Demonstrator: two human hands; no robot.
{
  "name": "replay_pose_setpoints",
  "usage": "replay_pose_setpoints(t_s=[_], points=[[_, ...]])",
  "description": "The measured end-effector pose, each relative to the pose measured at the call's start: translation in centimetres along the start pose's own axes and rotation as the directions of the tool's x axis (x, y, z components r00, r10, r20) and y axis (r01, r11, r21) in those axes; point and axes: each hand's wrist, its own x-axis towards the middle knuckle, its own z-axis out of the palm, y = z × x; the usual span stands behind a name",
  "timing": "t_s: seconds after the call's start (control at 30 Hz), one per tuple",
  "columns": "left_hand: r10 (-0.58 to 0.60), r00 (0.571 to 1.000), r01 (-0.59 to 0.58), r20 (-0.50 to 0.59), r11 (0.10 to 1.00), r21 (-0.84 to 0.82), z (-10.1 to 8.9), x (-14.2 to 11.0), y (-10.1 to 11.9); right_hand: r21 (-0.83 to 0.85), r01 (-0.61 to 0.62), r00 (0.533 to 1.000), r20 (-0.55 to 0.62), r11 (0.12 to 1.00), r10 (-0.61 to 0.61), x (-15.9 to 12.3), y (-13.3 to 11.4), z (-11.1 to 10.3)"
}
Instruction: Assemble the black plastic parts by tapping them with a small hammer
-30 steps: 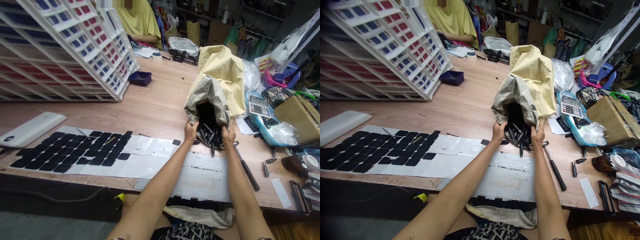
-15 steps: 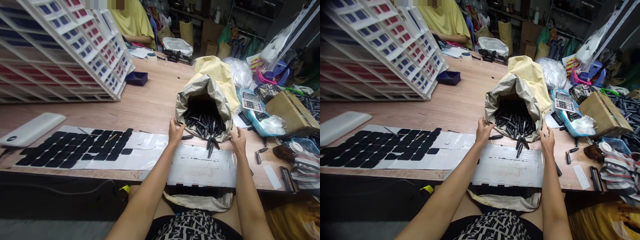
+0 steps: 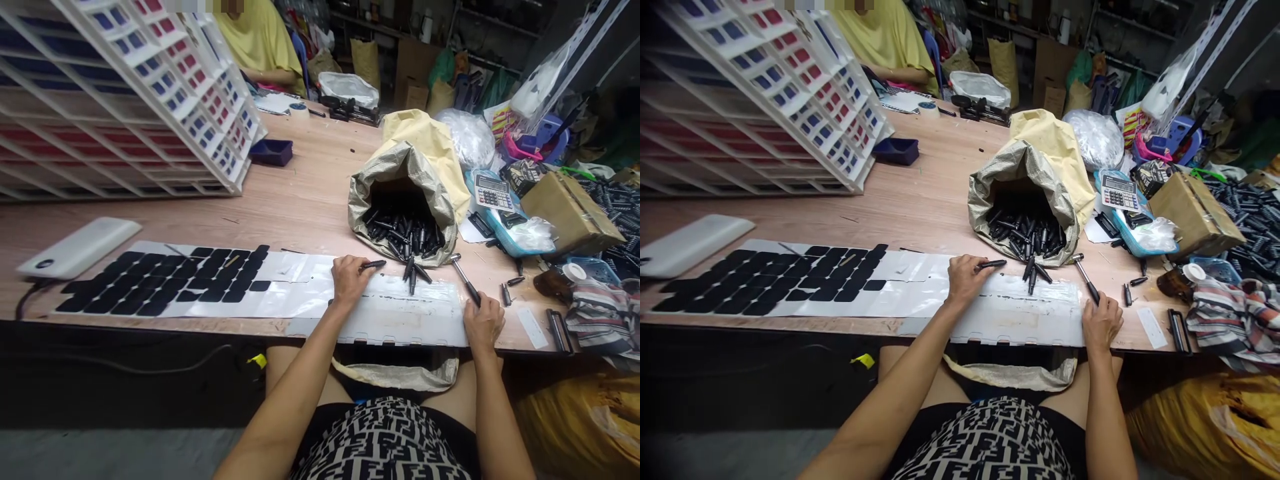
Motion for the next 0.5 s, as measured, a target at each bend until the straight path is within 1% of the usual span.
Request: replay_pose_setpoints(t_s=[0.13,0.23,0.3,0.37,0.43,0.5], points=[[0.091,0.987,-0.086,0.132,0.996,-0.038,-0.7,-3.3,0.3,-0.025,0.012,1.0,-0.004,1.0,-0.012,0.0,0.0,-0.1],[0.113,0.972,-0.106,0.208,0.993,-0.042,-1.2,-5.1,0.4,-0.051,0.027,1.0,0.012,0.998,-0.027,0.2,0.1,-0.3],[0.125,0.965,-0.118,0.232,0.992,-0.043,-1.3,-5.3,0.6,-0.075,0.043,0.998,0.039,0.996,-0.04,0.9,-0.1,-0.5],[0.139,0.954,-0.13,0.265,0.99,-0.05,-1.1,-4.9,1.0,-0.086,0.068,0.994,0.09,0.994,-0.06,2.0,-0.5,-0.6],[0.131,0.943,-0.121,0.305,0.991,-0.051,-0.7,-4.3,1.5,-0.072,0.1,0.981,0.172,0.992,-0.086,3.3,-1.0,-0.8],[0.111,0.938,-0.1,0.328,0.994,-0.048,-0.2,-3.8,2.0,-0.041,0.117,0.959,0.264,0.992,-0.103,4.4,-1.3,-0.9]])
